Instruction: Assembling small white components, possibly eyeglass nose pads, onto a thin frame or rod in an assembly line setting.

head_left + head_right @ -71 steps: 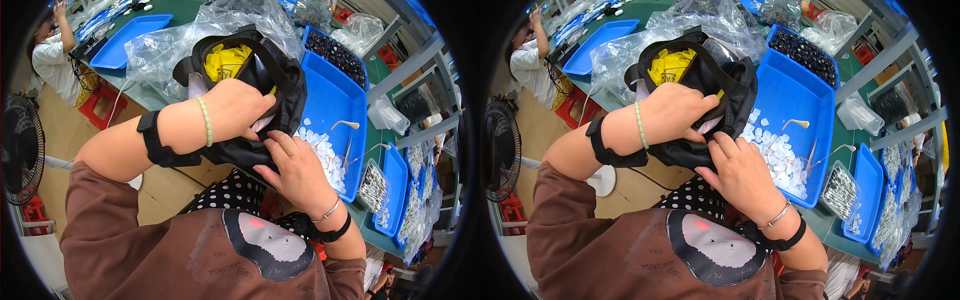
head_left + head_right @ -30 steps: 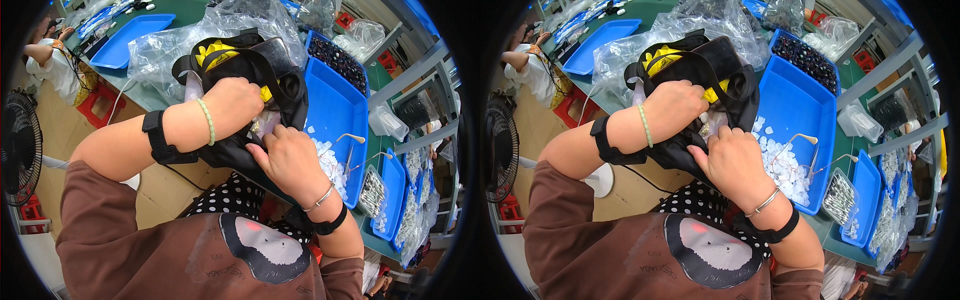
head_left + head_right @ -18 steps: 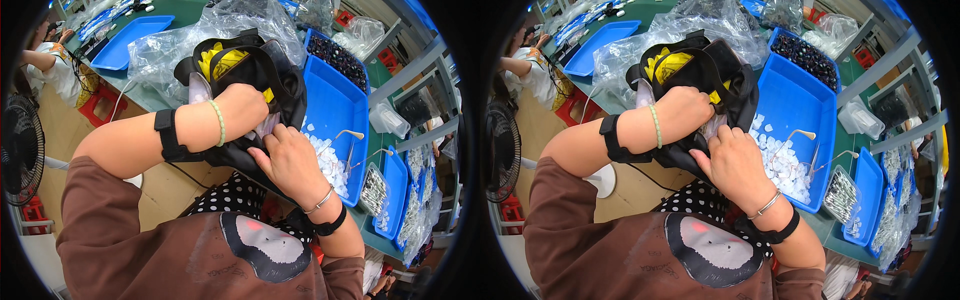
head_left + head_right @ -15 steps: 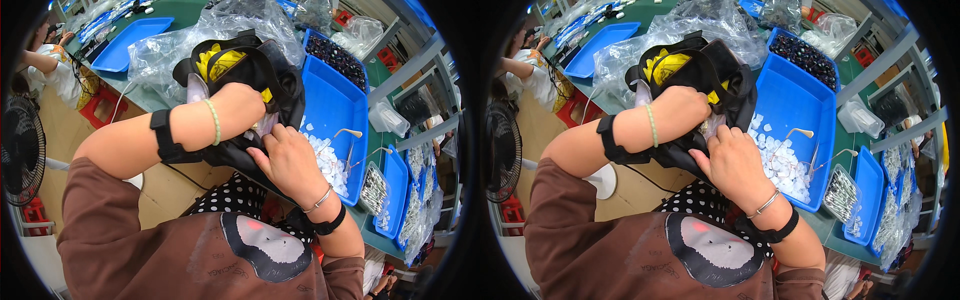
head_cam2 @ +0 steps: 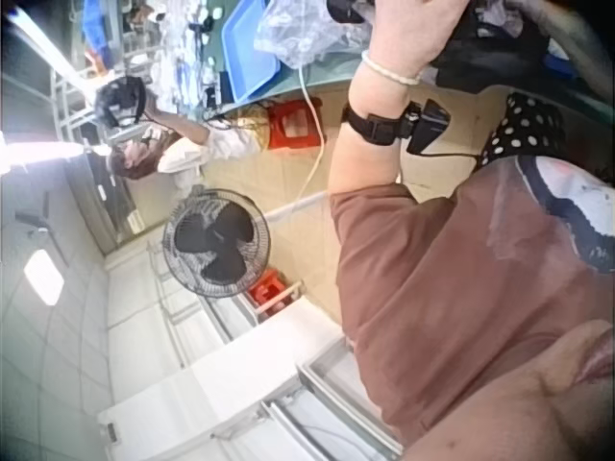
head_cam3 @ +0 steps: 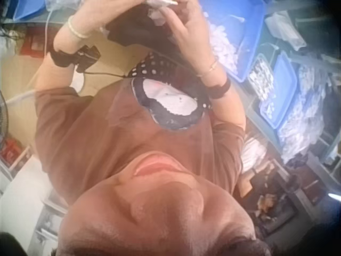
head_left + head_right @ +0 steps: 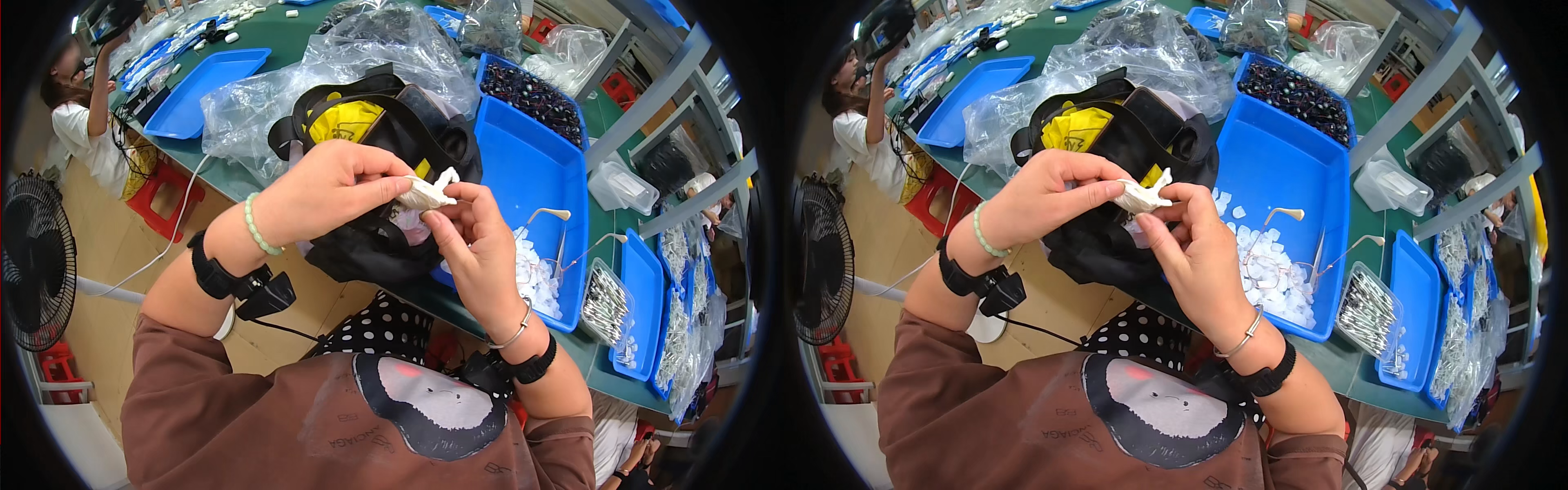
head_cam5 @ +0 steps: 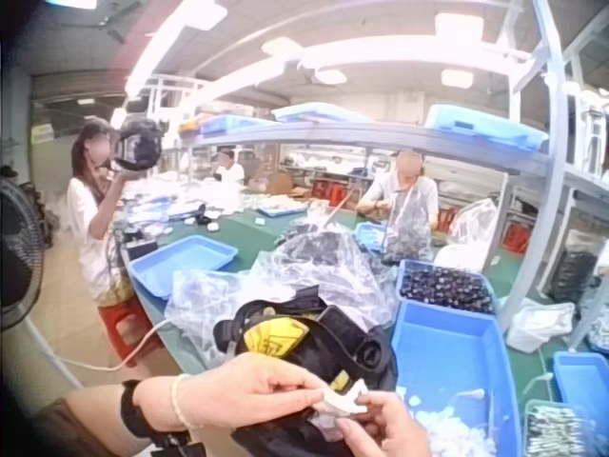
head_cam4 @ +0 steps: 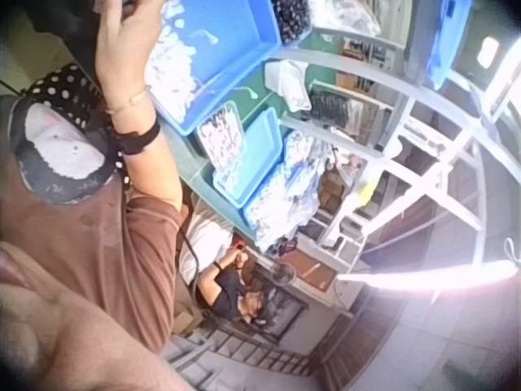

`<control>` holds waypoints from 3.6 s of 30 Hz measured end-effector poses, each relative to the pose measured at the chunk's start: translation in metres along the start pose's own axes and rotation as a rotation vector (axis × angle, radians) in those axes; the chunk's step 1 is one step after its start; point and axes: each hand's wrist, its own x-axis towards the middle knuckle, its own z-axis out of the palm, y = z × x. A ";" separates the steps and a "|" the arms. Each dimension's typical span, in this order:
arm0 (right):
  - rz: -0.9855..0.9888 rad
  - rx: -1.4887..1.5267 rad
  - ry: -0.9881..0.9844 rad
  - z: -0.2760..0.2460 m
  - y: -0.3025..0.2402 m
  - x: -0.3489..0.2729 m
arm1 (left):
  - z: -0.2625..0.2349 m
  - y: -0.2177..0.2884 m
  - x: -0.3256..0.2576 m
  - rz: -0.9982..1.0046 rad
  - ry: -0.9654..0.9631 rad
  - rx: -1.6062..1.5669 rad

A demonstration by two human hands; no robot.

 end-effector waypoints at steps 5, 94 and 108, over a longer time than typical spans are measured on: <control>-0.059 -0.189 0.009 -0.014 0.009 0.003 | 0.001 -0.010 0.004 -0.041 -0.013 -0.143; 0.222 0.200 -0.478 -0.003 -0.023 -0.004 | -0.022 0.009 -0.012 0.204 0.075 -0.242; 0.216 -0.280 -0.438 -0.014 -0.040 -0.007 | -0.011 0.029 -0.016 0.159 -0.304 0.591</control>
